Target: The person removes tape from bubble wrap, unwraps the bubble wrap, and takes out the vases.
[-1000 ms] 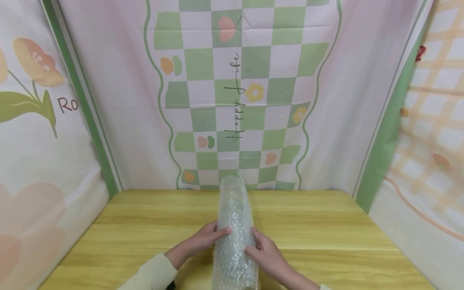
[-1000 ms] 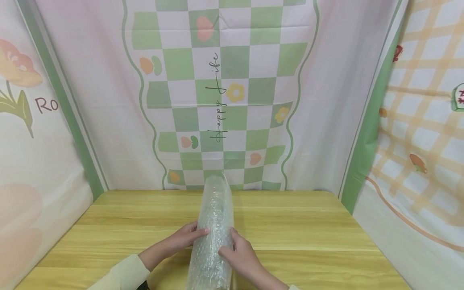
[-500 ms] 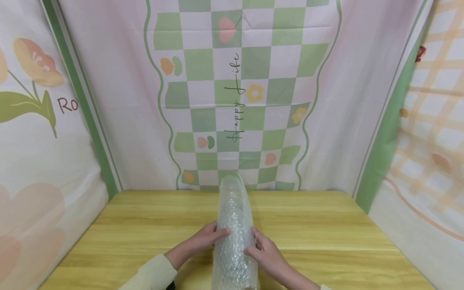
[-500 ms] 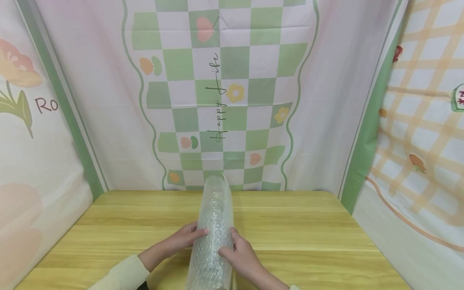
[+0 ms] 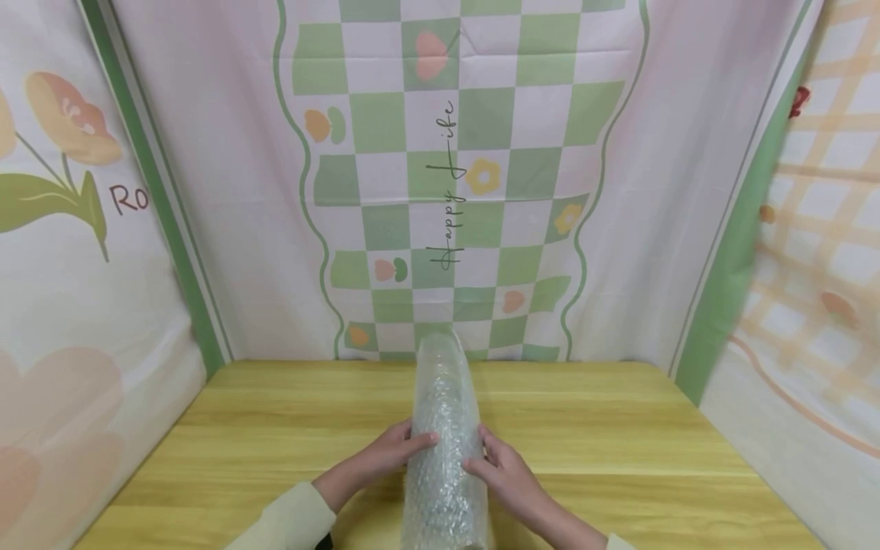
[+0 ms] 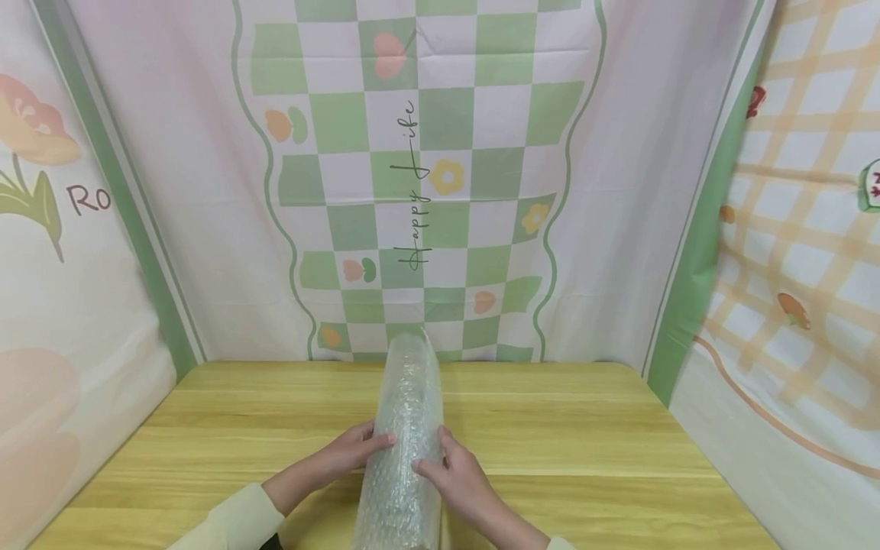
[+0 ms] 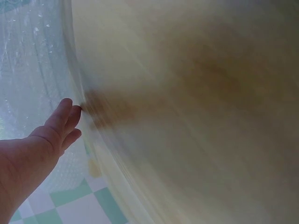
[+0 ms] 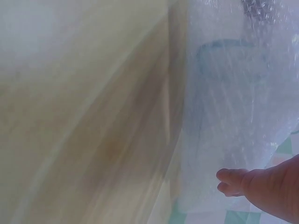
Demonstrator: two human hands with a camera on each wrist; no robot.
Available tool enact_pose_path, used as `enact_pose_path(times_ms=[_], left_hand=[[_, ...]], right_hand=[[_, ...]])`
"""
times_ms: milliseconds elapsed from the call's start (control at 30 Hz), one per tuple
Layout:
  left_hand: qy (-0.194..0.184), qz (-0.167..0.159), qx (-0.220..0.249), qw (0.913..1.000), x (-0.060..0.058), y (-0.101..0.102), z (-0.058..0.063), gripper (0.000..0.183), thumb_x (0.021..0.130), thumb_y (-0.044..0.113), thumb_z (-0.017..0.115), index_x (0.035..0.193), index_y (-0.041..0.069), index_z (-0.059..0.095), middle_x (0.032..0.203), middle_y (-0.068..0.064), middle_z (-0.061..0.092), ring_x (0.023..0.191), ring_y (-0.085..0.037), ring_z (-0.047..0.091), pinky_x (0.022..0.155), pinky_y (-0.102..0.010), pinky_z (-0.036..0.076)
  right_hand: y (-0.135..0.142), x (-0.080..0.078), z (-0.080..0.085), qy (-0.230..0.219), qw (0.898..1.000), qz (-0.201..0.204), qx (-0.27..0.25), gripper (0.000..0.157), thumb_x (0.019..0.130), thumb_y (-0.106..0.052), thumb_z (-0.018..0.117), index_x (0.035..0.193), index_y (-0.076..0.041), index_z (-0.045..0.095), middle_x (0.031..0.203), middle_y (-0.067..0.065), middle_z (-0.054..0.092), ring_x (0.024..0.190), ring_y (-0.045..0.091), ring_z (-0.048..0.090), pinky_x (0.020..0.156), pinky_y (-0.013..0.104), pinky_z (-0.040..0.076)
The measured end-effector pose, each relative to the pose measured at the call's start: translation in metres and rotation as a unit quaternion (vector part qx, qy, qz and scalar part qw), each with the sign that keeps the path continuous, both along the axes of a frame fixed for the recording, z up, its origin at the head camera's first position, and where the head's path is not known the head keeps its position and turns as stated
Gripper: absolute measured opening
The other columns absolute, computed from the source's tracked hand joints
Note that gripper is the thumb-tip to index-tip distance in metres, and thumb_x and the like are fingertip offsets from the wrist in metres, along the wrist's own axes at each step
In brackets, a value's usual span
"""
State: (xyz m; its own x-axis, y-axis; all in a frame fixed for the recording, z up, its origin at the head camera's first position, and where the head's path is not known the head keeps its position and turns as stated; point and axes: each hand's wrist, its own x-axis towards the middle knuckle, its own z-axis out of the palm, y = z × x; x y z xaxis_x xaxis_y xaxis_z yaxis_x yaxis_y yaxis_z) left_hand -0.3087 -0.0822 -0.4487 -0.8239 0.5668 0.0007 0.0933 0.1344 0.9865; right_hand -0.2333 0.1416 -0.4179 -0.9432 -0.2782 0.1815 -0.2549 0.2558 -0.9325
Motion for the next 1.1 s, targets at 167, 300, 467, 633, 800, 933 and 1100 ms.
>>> enact_pose_path(times_ms=[167, 300, 467, 633, 800, 933, 1100], left_hand=[[0.000, 0.001, -0.001, 1.0000, -0.001, 0.000, -0.001, 0.066, 0.101, 0.036, 0.051, 0.149, -0.002, 0.028, 0.125, -0.016, 0.059, 0.108, -0.032, 0.062, 0.089, -0.044, 0.053], [-0.003, 0.005, -0.002, 1.0000, -0.001, 0.000, -0.001, 0.066, 0.101, 0.037, 0.052, 0.149, -0.002, 0.028, 0.125, -0.016, 0.059, 0.108, -0.031, 0.061, 0.090, -0.045, 0.053], [-0.007, 0.003, -0.003, 1.0000, 0.000, 0.000, -0.001, 0.067, 0.101, 0.037, 0.052, 0.149, -0.001, 0.028, 0.126, -0.015, 0.058, 0.109, -0.031, 0.061, 0.091, -0.045, 0.052], [-0.010, 0.002, -0.005, 0.9999, 0.000, 0.000, 0.001, 0.067, 0.101, 0.038, 0.052, 0.149, -0.002, 0.028, 0.126, -0.015, 0.058, 0.110, -0.032, 0.061, 0.092, -0.045, 0.052], [-0.008, 0.007, -0.007, 0.9999, 0.000, -0.001, 0.000, 0.066, 0.100, 0.038, 0.052, 0.148, -0.003, 0.030, 0.125, -0.015, 0.059, 0.109, -0.031, 0.061, 0.092, -0.045, 0.052], [-0.008, 0.005, -0.005, 0.9999, -0.001, -0.001, -0.001, 0.066, 0.100, 0.037, 0.052, 0.148, -0.002, 0.031, 0.125, -0.015, 0.059, 0.109, -0.031, 0.061, 0.092, -0.044, 0.052], [-0.008, 0.004, -0.002, 1.0000, -0.002, -0.001, -0.002, 0.066, 0.100, 0.037, 0.053, 0.148, -0.001, 0.030, 0.124, -0.014, 0.060, 0.108, -0.030, 0.062, 0.091, -0.044, 0.053]], right_hand=[[0.001, -0.006, 0.002, -0.003, 1.000, -0.015, 0.012, 0.077, 0.092, -0.020, 0.059, 0.142, 0.022, 0.019, 0.137, 0.042, 0.037, 0.112, 0.045, 0.057, 0.091, 0.049, 0.051], [0.003, -0.013, 0.005, 0.000, 0.999, -0.020, 0.025, 0.080, 0.091, -0.022, 0.061, 0.143, 0.021, 0.018, 0.126, 0.039, 0.051, 0.103, 0.039, 0.063, 0.084, 0.045, 0.056], [0.005, -0.023, 0.008, -0.005, 0.998, -0.030, 0.056, 0.083, 0.089, -0.026, 0.064, 0.144, 0.018, 0.021, 0.125, 0.039, 0.051, 0.104, 0.040, 0.061, 0.085, 0.047, 0.055], [0.005, -0.031, 0.011, -0.018, 0.996, -0.039, 0.074, 0.082, 0.088, -0.029, 0.065, 0.146, 0.014, 0.024, 0.144, 0.038, 0.031, 0.121, 0.052, 0.047, 0.096, 0.056, 0.045], [0.003, -0.038, 0.010, -0.003, 0.996, -0.038, 0.077, 0.083, 0.088, -0.029, 0.066, 0.146, 0.013, 0.024, 0.147, 0.034, 0.030, 0.124, 0.053, 0.043, 0.100, 0.056, 0.042], [0.001, -0.042, 0.010, -0.002, 0.998, -0.025, 0.062, 0.084, 0.087, -0.024, 0.067, 0.146, 0.015, 0.021, 0.146, 0.036, 0.030, 0.124, 0.052, 0.044, 0.096, 0.054, 0.046], [0.000, -0.044, 0.009, -0.010, 0.997, -0.021, 0.068, 0.087, 0.086, -0.025, 0.068, 0.146, 0.016, 0.020, 0.146, 0.037, 0.029, 0.127, 0.050, 0.042, 0.098, 0.053, 0.045]])
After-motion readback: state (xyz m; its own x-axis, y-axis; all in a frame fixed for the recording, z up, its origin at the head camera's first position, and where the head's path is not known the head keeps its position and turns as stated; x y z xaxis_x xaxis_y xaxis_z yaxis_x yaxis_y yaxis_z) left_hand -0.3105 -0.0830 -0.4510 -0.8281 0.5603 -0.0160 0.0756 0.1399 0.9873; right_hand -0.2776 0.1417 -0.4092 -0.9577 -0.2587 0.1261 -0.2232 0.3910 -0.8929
